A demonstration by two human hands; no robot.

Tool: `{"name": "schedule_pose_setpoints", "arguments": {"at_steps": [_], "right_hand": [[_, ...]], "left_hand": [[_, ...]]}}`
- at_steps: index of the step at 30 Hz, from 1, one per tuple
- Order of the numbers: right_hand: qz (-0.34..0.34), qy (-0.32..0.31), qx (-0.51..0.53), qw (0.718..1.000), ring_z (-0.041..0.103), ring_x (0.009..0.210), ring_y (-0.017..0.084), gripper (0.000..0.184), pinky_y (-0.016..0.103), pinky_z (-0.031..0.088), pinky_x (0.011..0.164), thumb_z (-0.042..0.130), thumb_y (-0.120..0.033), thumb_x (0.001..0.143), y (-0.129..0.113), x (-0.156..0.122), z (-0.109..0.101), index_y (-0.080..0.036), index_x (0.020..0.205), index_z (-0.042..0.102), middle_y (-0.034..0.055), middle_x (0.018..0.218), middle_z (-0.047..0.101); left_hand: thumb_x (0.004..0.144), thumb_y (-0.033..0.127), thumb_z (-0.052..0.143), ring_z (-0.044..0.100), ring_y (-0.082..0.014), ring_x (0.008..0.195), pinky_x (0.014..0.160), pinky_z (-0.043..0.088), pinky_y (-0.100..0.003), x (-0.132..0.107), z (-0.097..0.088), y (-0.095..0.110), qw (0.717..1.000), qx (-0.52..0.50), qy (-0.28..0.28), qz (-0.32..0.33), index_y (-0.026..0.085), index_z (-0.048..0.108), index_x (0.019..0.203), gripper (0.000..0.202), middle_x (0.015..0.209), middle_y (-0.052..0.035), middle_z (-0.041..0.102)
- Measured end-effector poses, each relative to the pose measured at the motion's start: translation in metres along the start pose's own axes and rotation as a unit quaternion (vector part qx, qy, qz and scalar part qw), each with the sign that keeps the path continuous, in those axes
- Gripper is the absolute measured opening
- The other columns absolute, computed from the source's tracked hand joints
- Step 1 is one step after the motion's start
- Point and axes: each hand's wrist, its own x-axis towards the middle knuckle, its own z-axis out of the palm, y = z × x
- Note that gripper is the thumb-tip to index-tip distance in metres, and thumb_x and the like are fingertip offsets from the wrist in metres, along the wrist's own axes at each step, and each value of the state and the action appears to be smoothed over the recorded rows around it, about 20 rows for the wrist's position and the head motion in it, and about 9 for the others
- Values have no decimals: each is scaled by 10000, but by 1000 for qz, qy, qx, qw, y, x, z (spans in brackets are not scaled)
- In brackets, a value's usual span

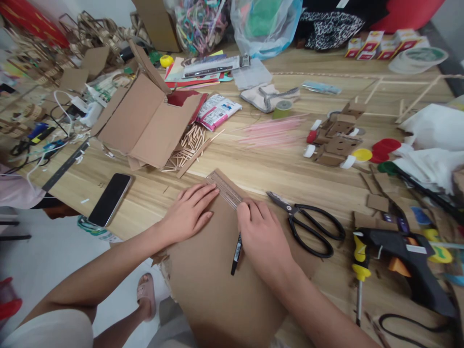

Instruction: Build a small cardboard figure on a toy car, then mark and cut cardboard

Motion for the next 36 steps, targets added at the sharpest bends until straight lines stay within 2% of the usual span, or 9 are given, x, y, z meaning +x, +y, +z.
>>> {"name": "schedule_pose_setpoints", "arguments": {"at_steps": [4, 8, 16, 23, 31, 36], "right_hand": [[3, -5, 19, 1000, 552, 783, 263, 311, 346, 442, 728, 400, -13, 1007, -1, 0, -3, -220, 902, 606, 90, 866, 699], [-5, 21, 3, 1000, 546, 766, 261, 298, 345, 448, 729, 408, -20, 1021, -2, 1, -3, -205, 904, 611, 88, 831, 686], [-7, 18, -2, 1000, 583, 810, 271, 287, 354, 473, 752, 406, -41, 1031, -2, 1, -2, -202, 918, 616, 112, 892, 719], [7, -23, 40, 999, 595, 837, 280, 301, 378, 480, 755, 378, -41, 1023, -1, -2, -1, -196, 968, 630, 129, 957, 740], [-3, -4, 19, 1000, 579, 802, 264, 304, 348, 470, 742, 397, -13, 1014, -2, 0, -3, -212, 916, 605, 103, 897, 714], [3, 22, 32, 999, 597, 850, 272, 264, 359, 482, 774, 431, -65, 1044, -1, -1, 0, -222, 904, 591, 113, 927, 731]], "left_hand": [[1103, 401, 430, 500, -307, 1550, 1228, 467, -510, 0, -1, 0, 1000, -3, -3, 2, 191, 533, 1584, 536, 1617, -162, 591], [1118, 422, 403, 475, -292, 1579, 1273, 434, -505, 1, -1, -2, 1000, -10, -6, 20, 138, 525, 1575, 552, 1618, -194, 580], [1120, 475, 414, 466, -298, 1588, 1313, 393, -539, 1, -1, -2, 999, -23, -15, 17, 138, 500, 1581, 577, 1626, -209, 563], [1109, 474, 450, 481, -324, 1574, 1302, 412, -562, 1, 2, -4, 999, -38, -1, 19, 161, 500, 1587, 574, 1620, -207, 561], [1119, 458, 425, 435, -315, 1606, 1310, 399, -549, 2, 1, -4, 999, -27, -7, 33, 114, 498, 1589, 587, 1638, -220, 546], [1118, 459, 431, 403, -289, 1626, 1318, 384, -543, 3, 2, -6, 999, -32, -18, 30, 172, 477, 1616, 577, 1666, -176, 533]]}}
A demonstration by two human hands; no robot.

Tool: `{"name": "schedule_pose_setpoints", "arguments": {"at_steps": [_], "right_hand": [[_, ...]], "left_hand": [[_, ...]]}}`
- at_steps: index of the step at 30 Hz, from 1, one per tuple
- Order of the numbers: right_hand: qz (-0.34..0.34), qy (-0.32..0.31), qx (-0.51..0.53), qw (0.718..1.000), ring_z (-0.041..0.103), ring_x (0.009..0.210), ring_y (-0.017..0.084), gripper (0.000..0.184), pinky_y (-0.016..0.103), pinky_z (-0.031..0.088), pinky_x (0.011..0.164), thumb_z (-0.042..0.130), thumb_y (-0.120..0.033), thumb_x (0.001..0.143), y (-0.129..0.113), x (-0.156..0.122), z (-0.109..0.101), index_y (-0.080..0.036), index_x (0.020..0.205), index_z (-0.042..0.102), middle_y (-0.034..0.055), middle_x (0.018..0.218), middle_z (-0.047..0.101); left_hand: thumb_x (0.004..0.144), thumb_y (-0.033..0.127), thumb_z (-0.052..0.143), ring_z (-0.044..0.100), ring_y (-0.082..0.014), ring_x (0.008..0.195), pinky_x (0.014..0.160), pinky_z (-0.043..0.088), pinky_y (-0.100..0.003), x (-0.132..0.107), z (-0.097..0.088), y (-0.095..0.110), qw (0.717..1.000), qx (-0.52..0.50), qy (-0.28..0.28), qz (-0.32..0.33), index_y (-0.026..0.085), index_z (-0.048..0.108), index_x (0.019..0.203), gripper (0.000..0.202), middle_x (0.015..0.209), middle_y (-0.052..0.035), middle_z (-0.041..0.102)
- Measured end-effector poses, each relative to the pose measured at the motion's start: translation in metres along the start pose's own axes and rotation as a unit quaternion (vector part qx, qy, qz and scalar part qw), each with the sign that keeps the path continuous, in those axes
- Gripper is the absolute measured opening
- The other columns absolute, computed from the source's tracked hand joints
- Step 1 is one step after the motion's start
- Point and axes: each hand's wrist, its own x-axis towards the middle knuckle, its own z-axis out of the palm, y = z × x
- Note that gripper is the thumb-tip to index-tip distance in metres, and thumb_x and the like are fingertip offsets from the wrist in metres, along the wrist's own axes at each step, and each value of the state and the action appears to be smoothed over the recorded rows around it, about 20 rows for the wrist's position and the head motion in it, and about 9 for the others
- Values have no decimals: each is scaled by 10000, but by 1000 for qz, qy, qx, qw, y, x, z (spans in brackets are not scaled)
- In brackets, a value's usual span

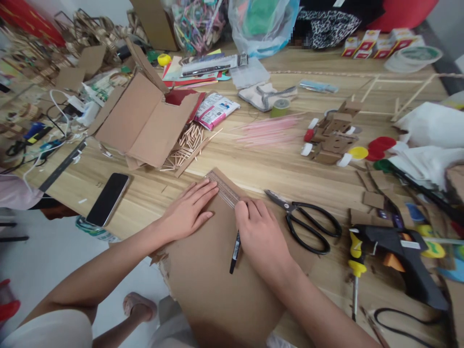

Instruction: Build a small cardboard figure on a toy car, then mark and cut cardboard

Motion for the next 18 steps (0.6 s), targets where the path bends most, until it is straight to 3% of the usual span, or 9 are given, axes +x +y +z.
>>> {"name": "schedule_pose_setpoints", "arguments": {"at_steps": [4, 11, 18], "right_hand": [[3, -11, -6, 1000, 620, 875, 277, 271, 369, 493, 798, 424, -74, 1047, 1, -1, 1, -233, 904, 591, 110, 950, 742], [15, -1, 37, 999, 646, 822, 258, 267, 359, 507, 762, 440, -86, 1044, 5, 0, 2, -247, 864, 553, 86, 869, 721], [31, 20, 115, 993, 658, 751, 252, 181, 360, 521, 717, 471, -162, 1049, 14, -4, -7, -266, 901, 495, 43, 772, 670]], "left_hand": [[1115, 461, 438, 396, -281, 1630, 1322, 379, -537, 0, 0, -1, 1000, -5, -2, 3, 191, 470, 1624, 577, 1676, -163, 524], [1127, 470, 394, 395, -277, 1630, 1318, 387, -522, 1, 1, -1, 1000, 4, 6, 14, 130, 464, 1617, 601, 1668, -196, 523], [1124, 475, 405, 395, -272, 1630, 1322, 377, -526, 1, 1, -2, 1000, 4, -3, 10, 163, 456, 1625, 592, 1676, -172, 520]]}}
